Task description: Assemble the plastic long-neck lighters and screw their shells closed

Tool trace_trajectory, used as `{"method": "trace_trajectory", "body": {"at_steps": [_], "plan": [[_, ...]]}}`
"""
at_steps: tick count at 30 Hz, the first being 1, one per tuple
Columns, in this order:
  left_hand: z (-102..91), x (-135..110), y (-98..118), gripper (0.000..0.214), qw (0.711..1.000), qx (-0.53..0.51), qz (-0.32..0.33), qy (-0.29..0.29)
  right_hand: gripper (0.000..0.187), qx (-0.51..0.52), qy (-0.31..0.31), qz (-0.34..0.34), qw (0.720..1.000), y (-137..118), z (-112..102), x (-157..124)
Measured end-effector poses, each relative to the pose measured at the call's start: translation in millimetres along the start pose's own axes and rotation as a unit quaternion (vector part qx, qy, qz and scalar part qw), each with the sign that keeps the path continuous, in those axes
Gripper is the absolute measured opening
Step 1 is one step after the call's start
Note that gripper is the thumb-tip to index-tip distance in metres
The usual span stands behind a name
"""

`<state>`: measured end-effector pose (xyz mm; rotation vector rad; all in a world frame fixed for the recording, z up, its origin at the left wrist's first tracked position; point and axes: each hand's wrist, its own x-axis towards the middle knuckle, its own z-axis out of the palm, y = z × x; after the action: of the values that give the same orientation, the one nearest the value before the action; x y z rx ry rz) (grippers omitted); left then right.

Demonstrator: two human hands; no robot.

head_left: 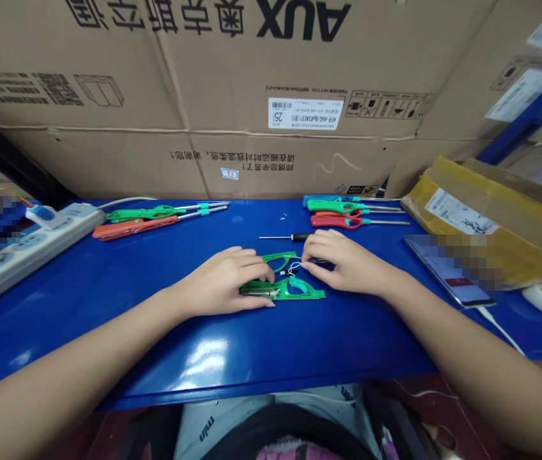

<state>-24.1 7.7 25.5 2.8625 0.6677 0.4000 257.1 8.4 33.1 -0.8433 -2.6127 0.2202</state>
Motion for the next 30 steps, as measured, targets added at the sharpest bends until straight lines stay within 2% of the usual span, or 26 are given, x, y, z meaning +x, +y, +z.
{"method": "trace_trajectory", "body": {"at_steps": [4,8,12,15,17,24,30], "plan": [[3.6,0,4,0.026,0.999,-0.028,-0.014,0.008,0.026,0.010,-0.018,-0.005,1.000,-3,-3,-1],[7.9,2,9,0.020,0.991,-0.125,-0.039,0.025,0.018,0.016,-0.052,-0.014,0.998,-12,4,0],[9.5,5,8,0.022,0.977,-0.191,-0.068,0.059,0.011,0.049,-0.021,0.002,0.999,-11,5,1],[9.8,5,4,0.022,0.980,-0.151,-0.096,0.093,0.012,0.029,0.008,0.021,0.999,-5,1,-1],[10.0,4,2,0.020,0.985,-0.103,-0.099,0.097,0.016,-0.005,0.004,0.027,1.000,-1,-1,-1],[0.8,2,7,0.019,0.995,-0.017,-0.069,0.076,0.023,-0.021,-0.021,0.022,0.999,2,-1,-1],[-3.5,0,4,0.017,0.997,0.031,-0.059,0.043,0.012,0.001,-0.024,0.012,1.000,-2,4,0]]}}
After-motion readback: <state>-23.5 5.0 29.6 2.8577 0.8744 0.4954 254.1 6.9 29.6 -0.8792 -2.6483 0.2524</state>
